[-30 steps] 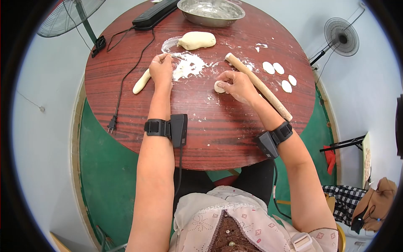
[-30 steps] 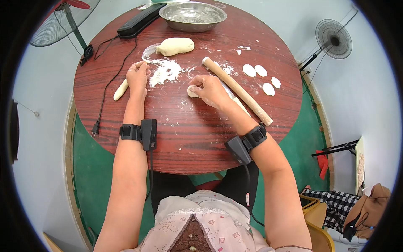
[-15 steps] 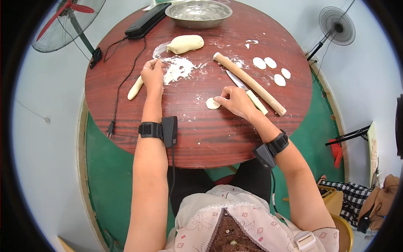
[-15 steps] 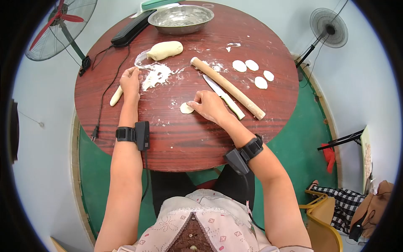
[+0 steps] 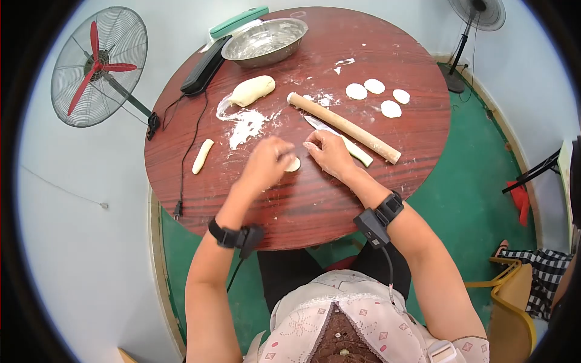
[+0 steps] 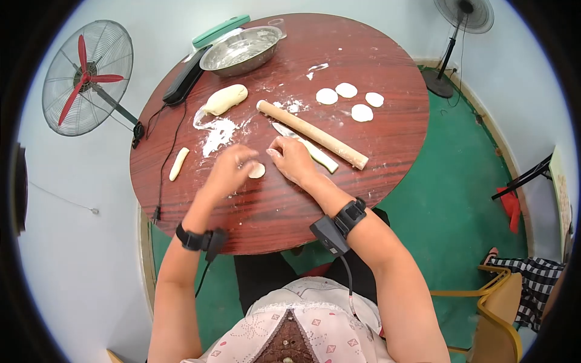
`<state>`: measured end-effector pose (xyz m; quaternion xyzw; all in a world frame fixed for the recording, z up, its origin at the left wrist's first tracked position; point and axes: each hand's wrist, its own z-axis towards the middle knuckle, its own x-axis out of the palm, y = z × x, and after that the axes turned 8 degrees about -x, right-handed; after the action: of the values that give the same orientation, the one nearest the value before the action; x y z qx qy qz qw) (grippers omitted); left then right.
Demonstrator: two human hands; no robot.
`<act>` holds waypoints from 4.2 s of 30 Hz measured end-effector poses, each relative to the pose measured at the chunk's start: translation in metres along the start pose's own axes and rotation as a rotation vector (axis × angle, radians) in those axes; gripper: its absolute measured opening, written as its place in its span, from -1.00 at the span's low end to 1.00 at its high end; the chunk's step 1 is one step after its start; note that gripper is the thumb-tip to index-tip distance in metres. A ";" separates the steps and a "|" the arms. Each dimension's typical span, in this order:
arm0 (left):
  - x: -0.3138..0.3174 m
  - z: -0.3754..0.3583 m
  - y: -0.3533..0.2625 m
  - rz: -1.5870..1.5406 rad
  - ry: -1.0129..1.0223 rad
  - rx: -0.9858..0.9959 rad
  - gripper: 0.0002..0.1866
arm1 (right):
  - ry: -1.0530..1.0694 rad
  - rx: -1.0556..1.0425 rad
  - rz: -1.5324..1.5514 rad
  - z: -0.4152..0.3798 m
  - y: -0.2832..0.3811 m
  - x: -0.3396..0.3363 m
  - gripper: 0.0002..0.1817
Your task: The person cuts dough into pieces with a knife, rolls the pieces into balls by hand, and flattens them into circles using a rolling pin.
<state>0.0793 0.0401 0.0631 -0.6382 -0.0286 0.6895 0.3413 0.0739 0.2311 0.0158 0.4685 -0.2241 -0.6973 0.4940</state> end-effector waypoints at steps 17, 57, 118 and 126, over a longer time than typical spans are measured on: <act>0.030 -0.032 -0.019 0.151 -0.039 0.027 -0.73 | -0.194 -0.202 -0.799 -0.023 -0.013 -0.075 -0.65; 0.043 -0.094 -0.026 0.055 -0.196 -0.090 -0.46 | -0.131 0.447 -0.289 0.179 -0.100 -0.030 -0.49; 0.053 -0.091 -0.036 0.174 -0.302 -0.100 -0.46 | 0.371 -0.373 -0.751 -0.035 0.032 -0.022 -0.49; 0.057 -0.091 -0.049 0.127 -0.299 -0.141 -0.43 | 0.299 -0.373 -0.691 -0.044 0.054 -0.040 -0.51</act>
<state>0.1854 0.0700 0.0208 -0.5516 -0.0869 0.7931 0.2434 0.1410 0.2518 0.0550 0.5147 0.1507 -0.7748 0.3346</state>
